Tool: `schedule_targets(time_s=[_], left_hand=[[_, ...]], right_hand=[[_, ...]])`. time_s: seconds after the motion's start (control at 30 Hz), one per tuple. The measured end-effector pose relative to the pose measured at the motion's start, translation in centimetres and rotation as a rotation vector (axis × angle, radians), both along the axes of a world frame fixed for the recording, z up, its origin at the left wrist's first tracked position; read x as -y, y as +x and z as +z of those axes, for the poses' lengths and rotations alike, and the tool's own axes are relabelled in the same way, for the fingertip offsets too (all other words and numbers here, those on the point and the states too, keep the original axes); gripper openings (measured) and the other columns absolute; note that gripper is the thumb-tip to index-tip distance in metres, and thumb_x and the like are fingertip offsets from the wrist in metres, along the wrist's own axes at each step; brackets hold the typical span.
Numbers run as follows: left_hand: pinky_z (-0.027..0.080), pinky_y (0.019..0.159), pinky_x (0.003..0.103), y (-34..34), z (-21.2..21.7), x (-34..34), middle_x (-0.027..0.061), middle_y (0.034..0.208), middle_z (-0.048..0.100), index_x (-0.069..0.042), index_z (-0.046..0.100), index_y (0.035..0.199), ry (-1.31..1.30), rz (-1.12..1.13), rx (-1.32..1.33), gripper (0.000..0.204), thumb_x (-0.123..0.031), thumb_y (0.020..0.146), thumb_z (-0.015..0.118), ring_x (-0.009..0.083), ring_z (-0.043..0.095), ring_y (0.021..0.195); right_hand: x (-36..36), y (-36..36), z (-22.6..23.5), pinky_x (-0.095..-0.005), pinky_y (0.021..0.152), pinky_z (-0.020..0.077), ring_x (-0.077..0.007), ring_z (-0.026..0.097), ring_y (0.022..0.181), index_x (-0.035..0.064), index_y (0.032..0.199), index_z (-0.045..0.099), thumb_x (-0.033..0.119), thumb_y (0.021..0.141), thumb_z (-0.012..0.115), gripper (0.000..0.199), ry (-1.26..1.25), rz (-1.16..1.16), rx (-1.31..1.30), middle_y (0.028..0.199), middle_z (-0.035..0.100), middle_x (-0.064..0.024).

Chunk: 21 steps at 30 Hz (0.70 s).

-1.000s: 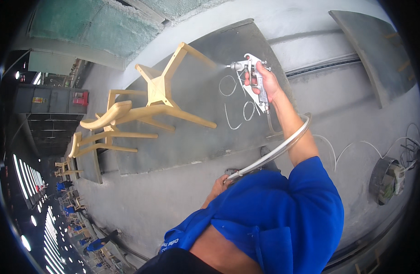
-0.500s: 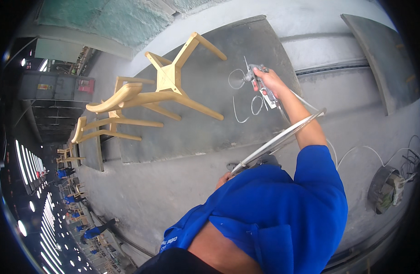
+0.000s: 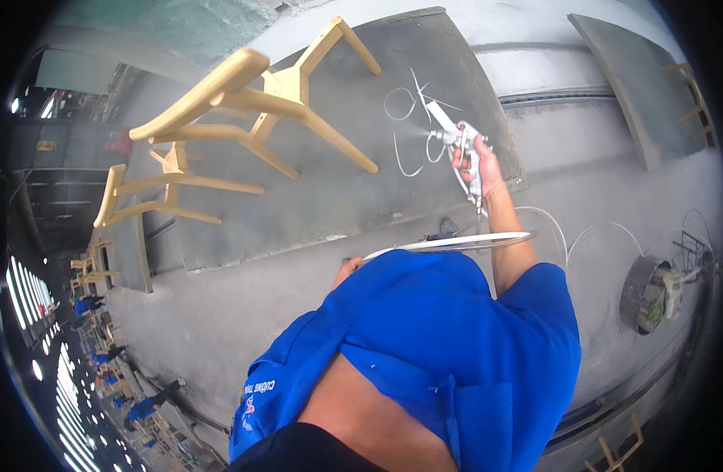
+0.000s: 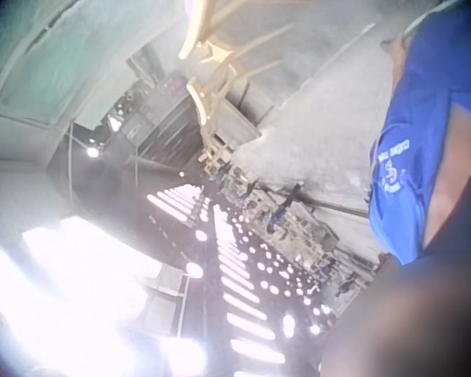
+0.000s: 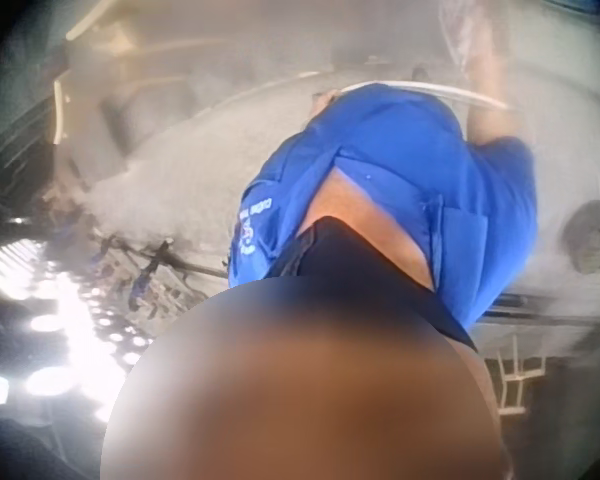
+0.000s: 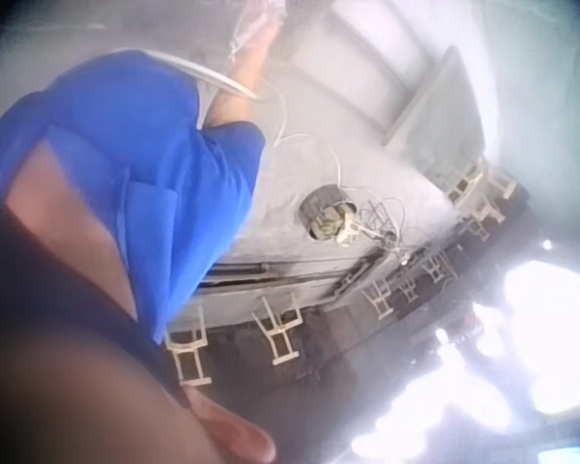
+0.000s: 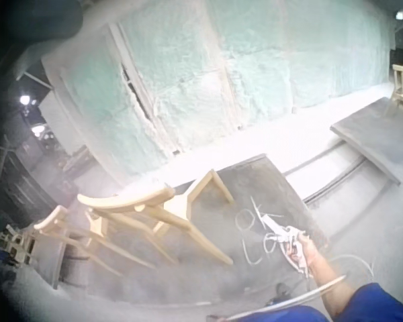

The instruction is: The person uses a spray gun to apply finish to multiple wooden chair frames in a workshop. They lift and rotate each chair to coat all sides, then place them back on the floor. The process is repeated for several chairs.

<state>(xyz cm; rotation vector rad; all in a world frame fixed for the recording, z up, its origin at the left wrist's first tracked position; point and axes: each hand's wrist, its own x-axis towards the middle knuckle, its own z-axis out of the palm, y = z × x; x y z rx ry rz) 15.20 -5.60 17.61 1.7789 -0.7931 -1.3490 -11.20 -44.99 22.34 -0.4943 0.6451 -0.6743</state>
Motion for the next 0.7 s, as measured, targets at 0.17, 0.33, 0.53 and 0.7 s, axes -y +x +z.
schedule_targets(time_s=[0.17, 0.33, 0.53, 0.7], left_hand=[[0.053, 0.081, 0.045, 11.7, -1.7, -6.2, 0.0215, 0.096, 0.069, -0.004, 0.066, 0.106, 0.018, -0.229, 0.253, 0.016, -0.018, 0.099, 0.064, 0.0387, 0.066, 0.090], [0.051, 0.082, 0.046, 22.0, 0.1, -11.2, 0.0211, 0.096, 0.068, -0.005, 0.066, 0.106, -0.014, -0.443, 0.383, 0.020, -0.024, 0.100, 0.063, 0.0414, 0.065, 0.093], [0.052, 0.079, 0.045, 28.8, 1.0, -15.0, 0.0209, 0.093, 0.068, -0.005, 0.066, 0.105, -0.119, -0.582, 0.336, 0.017, -0.021, 0.098, 0.065, 0.0416, 0.065, 0.090], [0.052, 0.078, 0.042, 32.2, 0.6, -19.4, 0.0185, 0.090, 0.068, -0.005, 0.067, 0.105, -0.232, -0.518, 0.331, 0.015, -0.018, 0.098, 0.065, 0.0393, 0.066, 0.087]], right_hand=[[-13.2, 3.3, -8.7, -0.0241, 0.043, 0.0413, -0.0148, 0.067, 0.072, 0.0147, 0.134, 0.056, 0.053, 0.108, 0.044, 0.048, 0.082, -0.242, -0.320, 0.090, 0.066, -0.0048], [-25.5, 9.9, -7.2, -0.0266, 0.042, 0.0433, -0.0167, 0.067, 0.070, 0.0075, 0.121, 0.060, 0.054, 0.107, 0.047, 0.050, 0.220, -0.567, -0.631, 0.086, 0.067, -0.0051], [-38.1, 15.3, 2.8, -0.0263, 0.044, 0.0497, -0.0209, 0.067, 0.082, 0.0213, 0.149, 0.042, 0.054, 0.107, 0.048, 0.053, -0.283, -0.713, 0.176, 0.101, 0.064, -0.0094], [-41.8, 21.0, 4.9, -0.0253, 0.047, 0.0521, -0.0222, 0.066, 0.087, 0.0312, 0.153, 0.036, 0.059, 0.106, 0.044, 0.055, -0.416, -0.793, 0.475, 0.102, 0.062, -0.0087]])
